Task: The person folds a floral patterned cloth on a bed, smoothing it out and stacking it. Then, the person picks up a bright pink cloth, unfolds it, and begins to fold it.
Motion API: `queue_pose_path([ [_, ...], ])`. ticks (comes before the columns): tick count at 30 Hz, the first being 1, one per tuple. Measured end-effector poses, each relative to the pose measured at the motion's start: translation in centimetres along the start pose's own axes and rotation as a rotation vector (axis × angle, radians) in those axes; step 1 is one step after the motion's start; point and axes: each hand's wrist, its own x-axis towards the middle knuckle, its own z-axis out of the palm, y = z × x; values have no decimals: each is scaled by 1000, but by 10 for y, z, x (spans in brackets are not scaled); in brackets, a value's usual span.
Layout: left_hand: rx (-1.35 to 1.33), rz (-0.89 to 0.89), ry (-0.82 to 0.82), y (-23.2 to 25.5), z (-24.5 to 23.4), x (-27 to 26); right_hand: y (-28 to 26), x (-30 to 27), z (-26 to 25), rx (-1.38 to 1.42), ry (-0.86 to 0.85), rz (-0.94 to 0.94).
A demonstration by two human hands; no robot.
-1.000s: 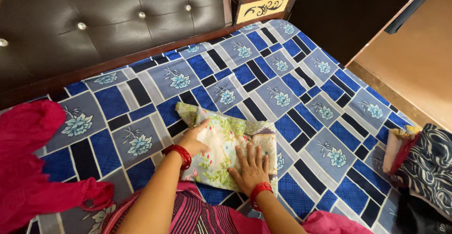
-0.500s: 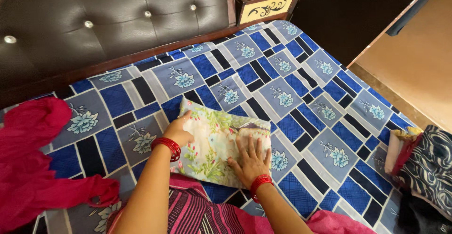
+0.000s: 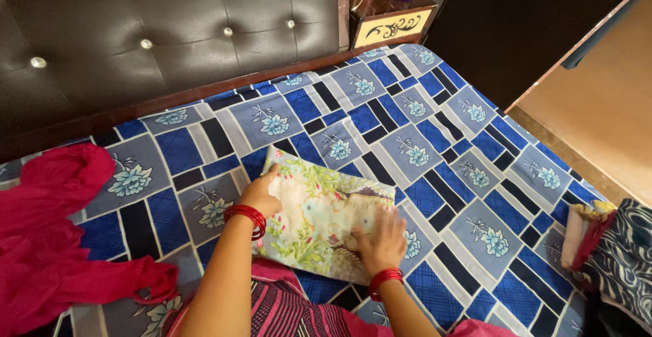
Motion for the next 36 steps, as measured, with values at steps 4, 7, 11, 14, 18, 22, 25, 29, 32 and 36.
queue_pose_path([
  [4,117,-51,-43,-6,2,3,32,19,7,618,167,319],
  [7,103,-148,-81,-6,6,2,45,28,3,810,-142,558],
  [11,90,-133,-76,-6,20,4,61,41,-10,754,-251,452],
  [14,152,-134,-160,-9,48,3,94,62,-35,270,60,9],
  [18,106,134,-256,-4,114,-10,163,70,-76,199,-127,385],
  [22,89,135,-263,3,134,-13,196,57,-69,-14,-50,161],
  [25,35,138,-240,4,122,-11,187,34,-44,-122,-42,128],
  [29,69,294,-210,0,111,-7,154,4,-31,-160,-18,151],
  [32,71,390,-187,-8,116,0,135,-2,-36,-166,1,160],
  [36,39,381,-192,-19,120,14,134,16,-47,80,11,318],
])
